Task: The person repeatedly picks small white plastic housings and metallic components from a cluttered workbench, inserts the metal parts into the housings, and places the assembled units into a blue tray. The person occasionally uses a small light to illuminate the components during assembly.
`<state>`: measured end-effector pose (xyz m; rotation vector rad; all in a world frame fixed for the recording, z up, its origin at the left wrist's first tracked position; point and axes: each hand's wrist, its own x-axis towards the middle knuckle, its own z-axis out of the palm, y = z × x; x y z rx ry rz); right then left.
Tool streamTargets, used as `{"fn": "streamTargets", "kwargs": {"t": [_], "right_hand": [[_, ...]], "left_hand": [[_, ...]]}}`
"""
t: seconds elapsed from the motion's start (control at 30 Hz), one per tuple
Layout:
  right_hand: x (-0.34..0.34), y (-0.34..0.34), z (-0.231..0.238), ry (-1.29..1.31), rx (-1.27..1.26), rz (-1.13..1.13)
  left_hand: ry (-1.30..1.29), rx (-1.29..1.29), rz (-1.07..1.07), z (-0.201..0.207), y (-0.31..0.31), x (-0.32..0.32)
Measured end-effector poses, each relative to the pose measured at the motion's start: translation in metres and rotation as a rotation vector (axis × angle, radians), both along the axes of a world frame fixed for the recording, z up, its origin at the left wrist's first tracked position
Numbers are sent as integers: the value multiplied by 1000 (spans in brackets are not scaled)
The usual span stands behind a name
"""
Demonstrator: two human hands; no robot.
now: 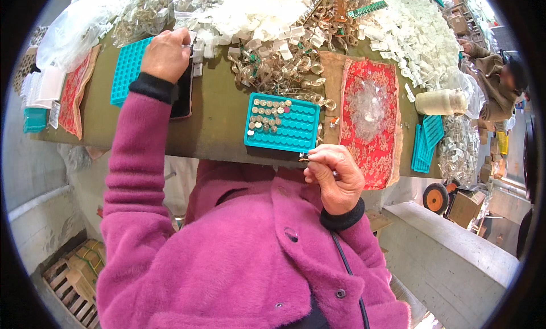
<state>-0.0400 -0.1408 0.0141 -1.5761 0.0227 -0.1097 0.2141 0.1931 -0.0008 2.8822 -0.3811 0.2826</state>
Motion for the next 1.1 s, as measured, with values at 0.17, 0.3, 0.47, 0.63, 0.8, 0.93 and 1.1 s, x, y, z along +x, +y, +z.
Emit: {"fn": "streamTargets", "kwargs": {"t": [0.17,0.3,0.47,0.63,0.8,0.93,1.1], "right_hand": [[-3,-1,-5,-56,-47,-14],[-6,0,-2,-65,-96,-24],[-10,3,7,-119,-196,-31],[-12,8,7,-189,-237,2],[-11,11,4,-349,-460,21],[-10,14,4,-390,-491,23],[-9,15,4,-385,-490,66]], "left_hand": [[-1,-677,49,15,-27,-74],[626,-1479,-143,19,-71,-156],[967,-1696,-196,7,-111,-213],[909,-1618,-259,2,-121,-228],[675,-1464,-325,2,-122,-234],[659,-1484,-292,0,-123,-236],[635,-1485,-353,-6,-117,-235]]}}
